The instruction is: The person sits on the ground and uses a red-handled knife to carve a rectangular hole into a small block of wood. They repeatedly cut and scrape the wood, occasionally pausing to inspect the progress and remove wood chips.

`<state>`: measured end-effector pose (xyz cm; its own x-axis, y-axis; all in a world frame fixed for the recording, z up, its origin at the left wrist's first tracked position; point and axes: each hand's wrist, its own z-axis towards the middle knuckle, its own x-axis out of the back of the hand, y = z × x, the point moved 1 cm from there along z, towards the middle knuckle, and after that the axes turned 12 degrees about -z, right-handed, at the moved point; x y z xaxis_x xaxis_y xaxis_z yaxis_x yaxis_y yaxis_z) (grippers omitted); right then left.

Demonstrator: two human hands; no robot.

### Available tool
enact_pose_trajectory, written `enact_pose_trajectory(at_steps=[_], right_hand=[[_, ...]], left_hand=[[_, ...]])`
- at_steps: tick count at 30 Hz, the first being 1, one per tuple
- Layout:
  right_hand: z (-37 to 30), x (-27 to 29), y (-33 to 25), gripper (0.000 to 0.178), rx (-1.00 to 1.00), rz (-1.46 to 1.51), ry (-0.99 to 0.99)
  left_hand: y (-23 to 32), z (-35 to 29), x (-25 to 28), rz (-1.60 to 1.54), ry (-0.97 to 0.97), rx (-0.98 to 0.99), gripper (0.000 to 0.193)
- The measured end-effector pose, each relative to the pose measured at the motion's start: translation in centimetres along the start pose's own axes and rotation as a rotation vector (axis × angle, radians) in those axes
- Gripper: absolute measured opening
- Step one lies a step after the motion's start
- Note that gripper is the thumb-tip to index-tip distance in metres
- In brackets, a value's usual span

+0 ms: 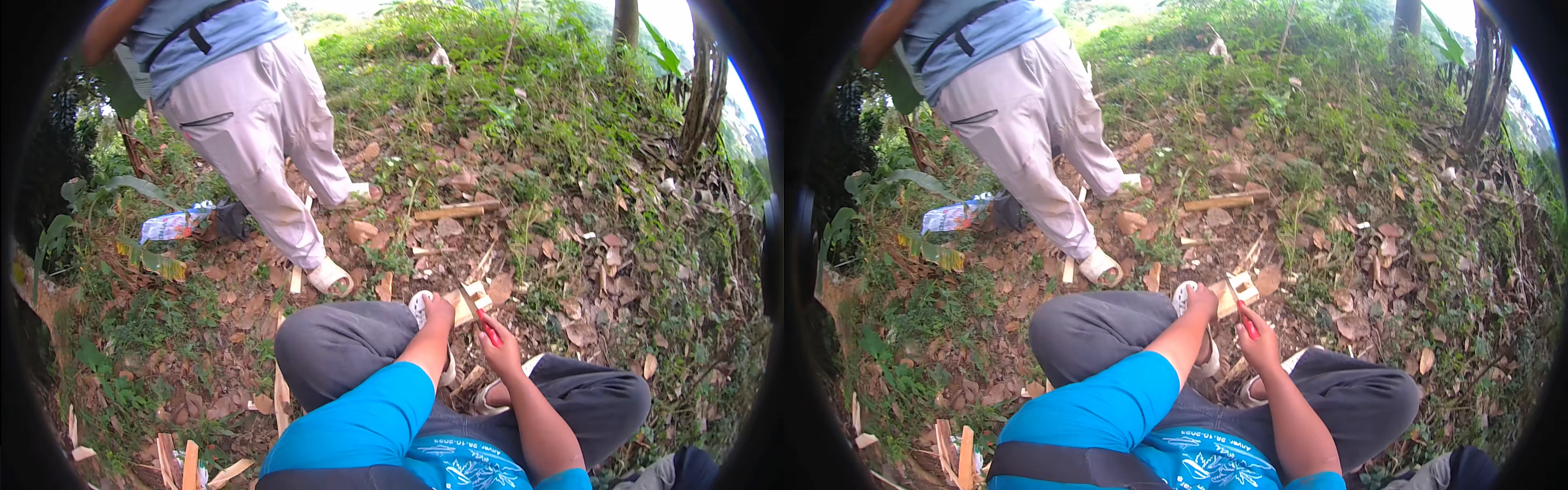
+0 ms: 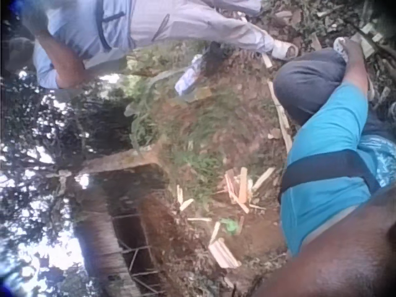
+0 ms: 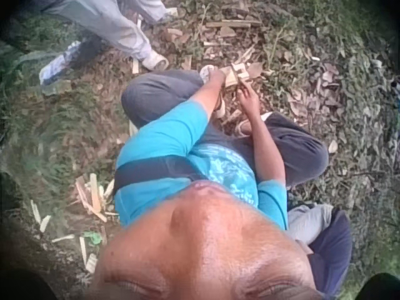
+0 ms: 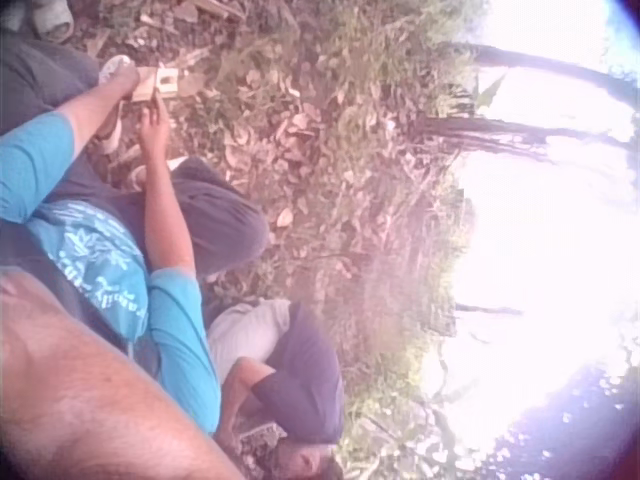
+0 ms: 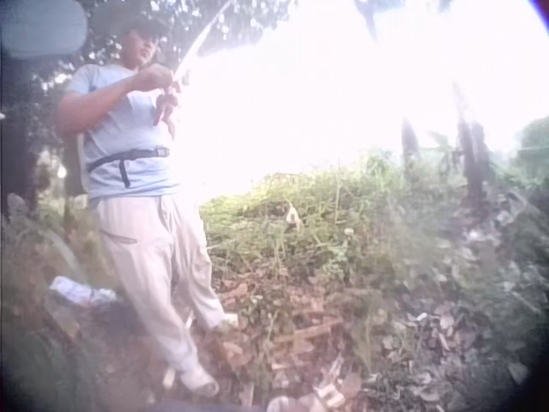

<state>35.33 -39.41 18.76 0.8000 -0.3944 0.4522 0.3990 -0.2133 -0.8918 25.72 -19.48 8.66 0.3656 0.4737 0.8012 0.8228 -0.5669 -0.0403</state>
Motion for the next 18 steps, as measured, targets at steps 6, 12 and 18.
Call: enact_pose_trajectory(at_steps=[6,12,18], right_hand=[[-0.2,0.6,-0.3,0.045,-0.027,-0.011,-0.021],[-0.5,0.5,-0.4,0.044,-0.042,0.004,-0.047],[0.2,0.8,-1.8,0.045,-0.094,-0.028,-0.076]], left_hand=[[0.5,0.6,1.2,-0.046,0.102,0.045,0.053],[0.8,1.1,0.0,0.045,0.195,0.087,0.039],[0.6,0.6,2.7,0.072,0.002,0.066,0.043]])
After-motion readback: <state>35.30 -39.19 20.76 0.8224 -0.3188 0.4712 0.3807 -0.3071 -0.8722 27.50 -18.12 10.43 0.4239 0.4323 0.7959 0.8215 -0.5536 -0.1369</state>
